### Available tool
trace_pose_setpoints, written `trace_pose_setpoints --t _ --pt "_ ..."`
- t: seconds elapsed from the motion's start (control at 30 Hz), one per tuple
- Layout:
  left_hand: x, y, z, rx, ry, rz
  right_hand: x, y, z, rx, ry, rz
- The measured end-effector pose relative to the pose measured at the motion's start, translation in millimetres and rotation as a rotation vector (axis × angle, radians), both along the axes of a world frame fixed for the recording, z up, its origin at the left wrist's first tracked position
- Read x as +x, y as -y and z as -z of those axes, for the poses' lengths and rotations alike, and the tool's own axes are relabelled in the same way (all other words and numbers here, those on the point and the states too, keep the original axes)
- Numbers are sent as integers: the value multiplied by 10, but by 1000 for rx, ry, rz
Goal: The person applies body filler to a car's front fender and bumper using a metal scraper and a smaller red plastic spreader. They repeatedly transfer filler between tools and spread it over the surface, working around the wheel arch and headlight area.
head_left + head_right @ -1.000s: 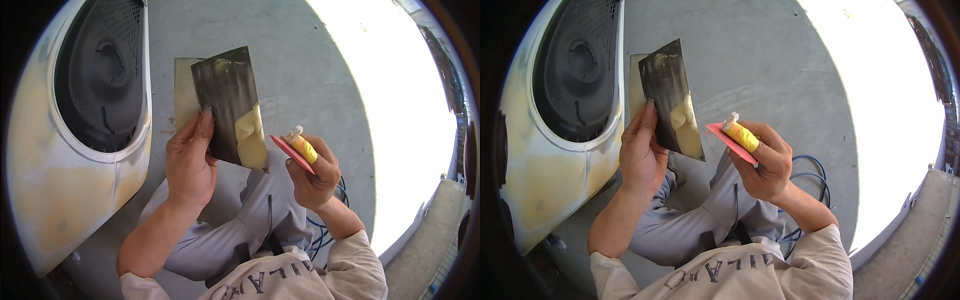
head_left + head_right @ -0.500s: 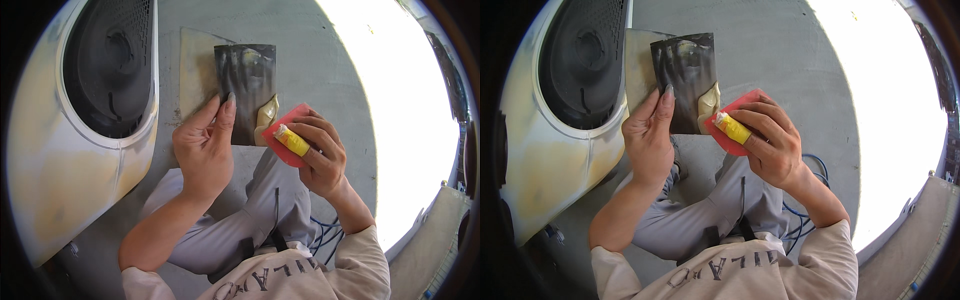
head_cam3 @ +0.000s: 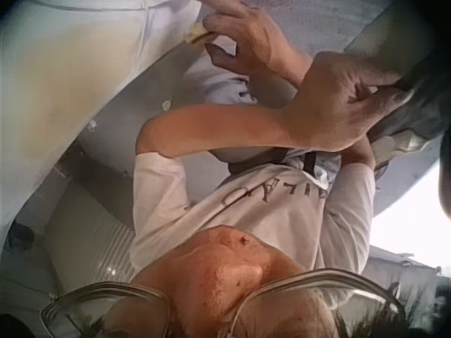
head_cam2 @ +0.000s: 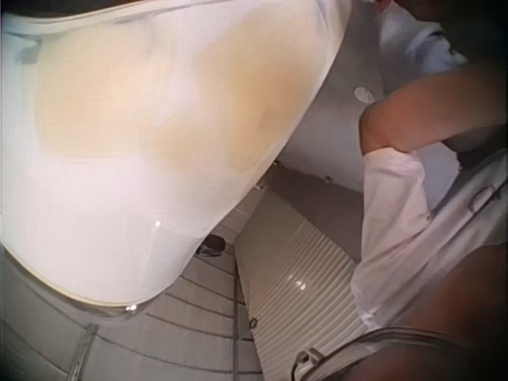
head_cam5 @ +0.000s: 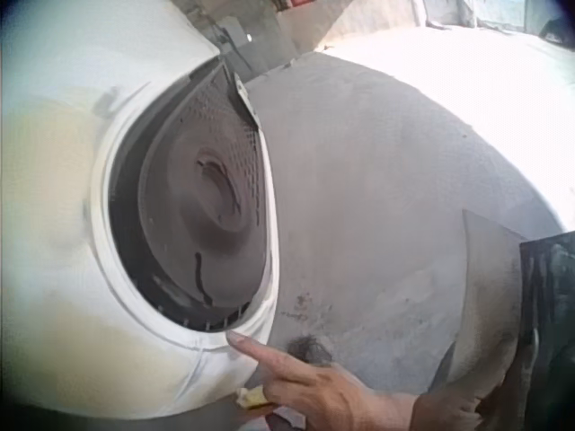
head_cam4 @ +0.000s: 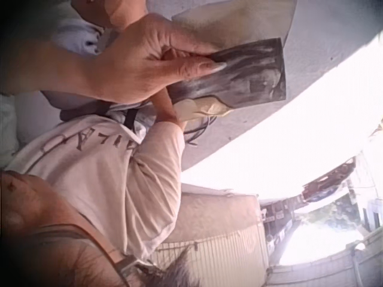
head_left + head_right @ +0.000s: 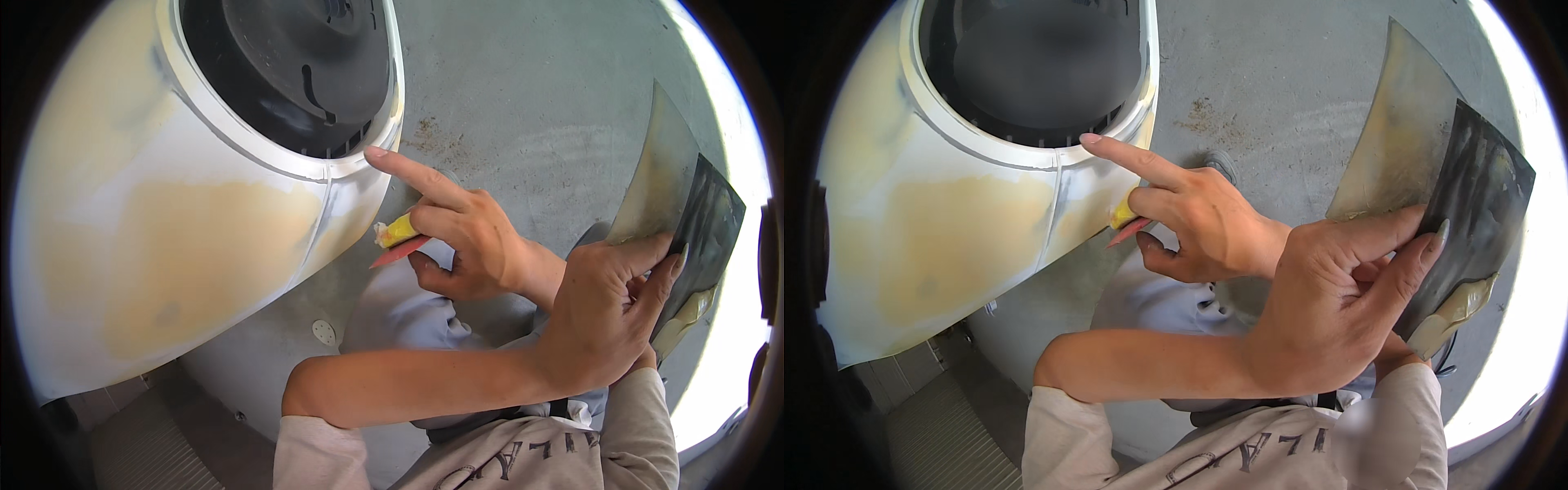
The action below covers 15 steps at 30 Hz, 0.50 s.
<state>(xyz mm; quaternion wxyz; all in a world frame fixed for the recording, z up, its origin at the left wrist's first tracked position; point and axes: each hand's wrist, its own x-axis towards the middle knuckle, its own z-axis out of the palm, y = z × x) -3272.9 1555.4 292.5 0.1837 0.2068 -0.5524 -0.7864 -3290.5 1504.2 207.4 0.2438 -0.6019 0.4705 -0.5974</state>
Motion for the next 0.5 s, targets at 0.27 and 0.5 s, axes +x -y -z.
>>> trace_pose_setpoints --t 0.27,0.5 --pt "88 77 21 107 50 -92 85 182 -130 -62 152 38" --pt "143 58 -120 70 74 -5 187 231 -341 106 747 217"
